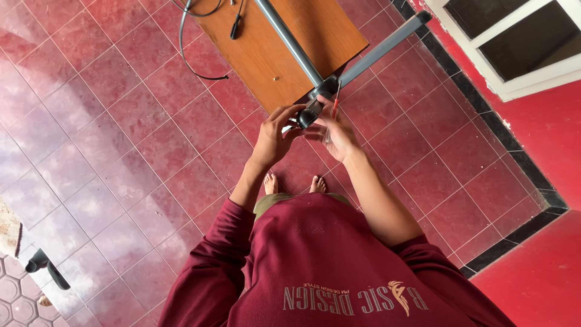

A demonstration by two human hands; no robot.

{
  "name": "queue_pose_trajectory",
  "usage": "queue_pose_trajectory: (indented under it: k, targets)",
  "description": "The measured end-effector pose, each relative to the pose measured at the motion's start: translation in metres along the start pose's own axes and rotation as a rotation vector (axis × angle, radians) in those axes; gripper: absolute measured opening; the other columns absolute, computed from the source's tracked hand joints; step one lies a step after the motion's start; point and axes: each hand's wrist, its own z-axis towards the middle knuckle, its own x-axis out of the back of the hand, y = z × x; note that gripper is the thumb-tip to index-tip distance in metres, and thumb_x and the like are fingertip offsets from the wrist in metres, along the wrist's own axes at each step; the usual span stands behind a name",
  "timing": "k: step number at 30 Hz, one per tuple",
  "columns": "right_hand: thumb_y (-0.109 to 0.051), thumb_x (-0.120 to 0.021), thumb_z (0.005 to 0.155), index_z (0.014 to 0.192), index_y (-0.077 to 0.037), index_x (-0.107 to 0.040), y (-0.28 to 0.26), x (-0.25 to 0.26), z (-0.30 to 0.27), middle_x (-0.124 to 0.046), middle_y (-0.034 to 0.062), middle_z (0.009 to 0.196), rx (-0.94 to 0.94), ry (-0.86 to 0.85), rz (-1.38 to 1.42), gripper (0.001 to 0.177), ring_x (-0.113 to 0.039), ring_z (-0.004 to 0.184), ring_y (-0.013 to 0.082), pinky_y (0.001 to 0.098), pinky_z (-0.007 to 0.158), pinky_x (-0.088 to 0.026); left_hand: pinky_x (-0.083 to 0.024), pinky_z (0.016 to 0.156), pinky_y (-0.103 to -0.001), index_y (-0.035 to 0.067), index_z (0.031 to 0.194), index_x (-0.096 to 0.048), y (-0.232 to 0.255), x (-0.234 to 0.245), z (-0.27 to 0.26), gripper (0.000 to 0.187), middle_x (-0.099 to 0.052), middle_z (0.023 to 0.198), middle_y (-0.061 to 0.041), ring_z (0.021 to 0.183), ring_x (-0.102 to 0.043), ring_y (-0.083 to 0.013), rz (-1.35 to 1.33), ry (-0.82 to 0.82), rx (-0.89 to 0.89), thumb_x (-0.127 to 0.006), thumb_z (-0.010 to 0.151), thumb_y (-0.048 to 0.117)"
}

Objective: The person assembles the base of an electric fan by attaching black plastic feet to the metal stand using a screwdriver. They repeatedly insert screws and tighten them to secure each foot to the stand's crossbars.

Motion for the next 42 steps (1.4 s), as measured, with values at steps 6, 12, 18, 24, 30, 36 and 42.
queue_pose_trajectory:
  k: [6,12,18,24,30,36,42]
  targets:
    - [-0.032,-0.067,0.103,0.143,-0.011,-0.056,0.014,0.003,-0.022,-0.050,-0.0062,0.078,0.290,0.260,-0.246,0.046,-0.032,0.045,-0.0008,0.0182,0.037,-0.024,-0.063,0.095,-0.034,0.007,0.134,-0.063,-0.012,-0.003,-0.001,0.056,-0.068,0.126,-0.011,0.109,-0.073,-0.0211,-0.099,0.010,0.019,-0.084,0.082,0.004]
    - [-0.031,-0.073,0.101,0.108,0.004,-0.063,0.028,-0.017,-0.047,-0.050,-0.0054,0.059,0.383,0.270,-0.421,0.037,-0.038,0.038,0.0027,0.0229,0.033,-0.025,-0.064,0.097,-0.034,0.009,0.133,-0.064,-0.032,-0.004,0.005,0.054,-0.067,0.131,-0.009,0.114,-0.071,-0.0210,-0.222,-0.038,-0.055,-0.086,0.084,0.010]
    - [-0.032,-0.077,0.094,0.106,-0.001,-0.072,0.034,-0.064,-0.039,-0.055,-0.0047,0.058,0.519,0.436,-0.463,0.033,-0.042,0.041,0.0020,0.0221,0.036,-0.025,-0.054,0.108,-0.041,0.007,0.120,-0.069,-0.055,-0.005,0.024,0.047,-0.069,0.134,-0.010,0.127,-0.065,-0.0295,-0.275,-0.046,-0.192,-0.091,0.079,0.008]
    - [-0.027,-0.077,0.097,0.103,-0.002,-0.078,0.054,-0.088,-0.021,-0.067,-0.0011,0.072,0.630,0.782,-0.484,0.025,-0.051,0.059,0.0045,0.0210,0.053,-0.036,-0.051,0.116,-0.041,0.007,0.118,-0.060,-0.079,0.007,0.053,0.049,-0.064,0.143,-0.010,0.139,-0.059,-0.0291,-0.403,-0.321,-0.273,-0.090,0.079,0.009]
    - [-0.012,-0.065,0.100,0.100,0.000,-0.065,0.071,-0.100,-0.006,-0.066,0.0071,0.100,0.685,0.713,-0.036,0.012,-0.068,0.089,0.0136,0.0365,0.089,-0.065,-0.053,0.114,-0.040,0.007,0.123,-0.062,-0.103,0.013,0.073,0.049,-0.066,0.140,-0.011,0.136,-0.062,-0.0292,-0.433,-0.515,-0.313,-0.087,0.080,0.006]
    - [-0.007,-0.060,0.107,0.105,0.004,-0.067,0.069,-0.103,-0.010,-0.068,0.0117,0.101,0.726,0.636,0.040,0.013,-0.068,0.092,0.0166,0.0474,0.100,-0.064,-0.053,0.110,-0.040,0.006,0.130,-0.061,-0.104,0.020,0.079,0.049,-0.066,0.139,-0.010,0.134,-0.062,-0.0285,-0.491,-0.560,-0.417,-0.079,0.085,-0.002]
    - [-0.004,-0.062,0.104,0.097,0.002,-0.065,0.074,-0.098,-0.011,-0.070,0.0140,0.114,0.786,0.532,0.157,0.010,-0.070,0.102,0.0214,0.0532,0.101,-0.063,-0.054,0.089,-0.034,0.006,0.124,-0.065,-0.108,0.019,0.076,0.044,-0.068,0.137,-0.010,0.128,-0.067,-0.0275,-0.476,-0.625,-0.252,-0.077,0.084,-0.005]
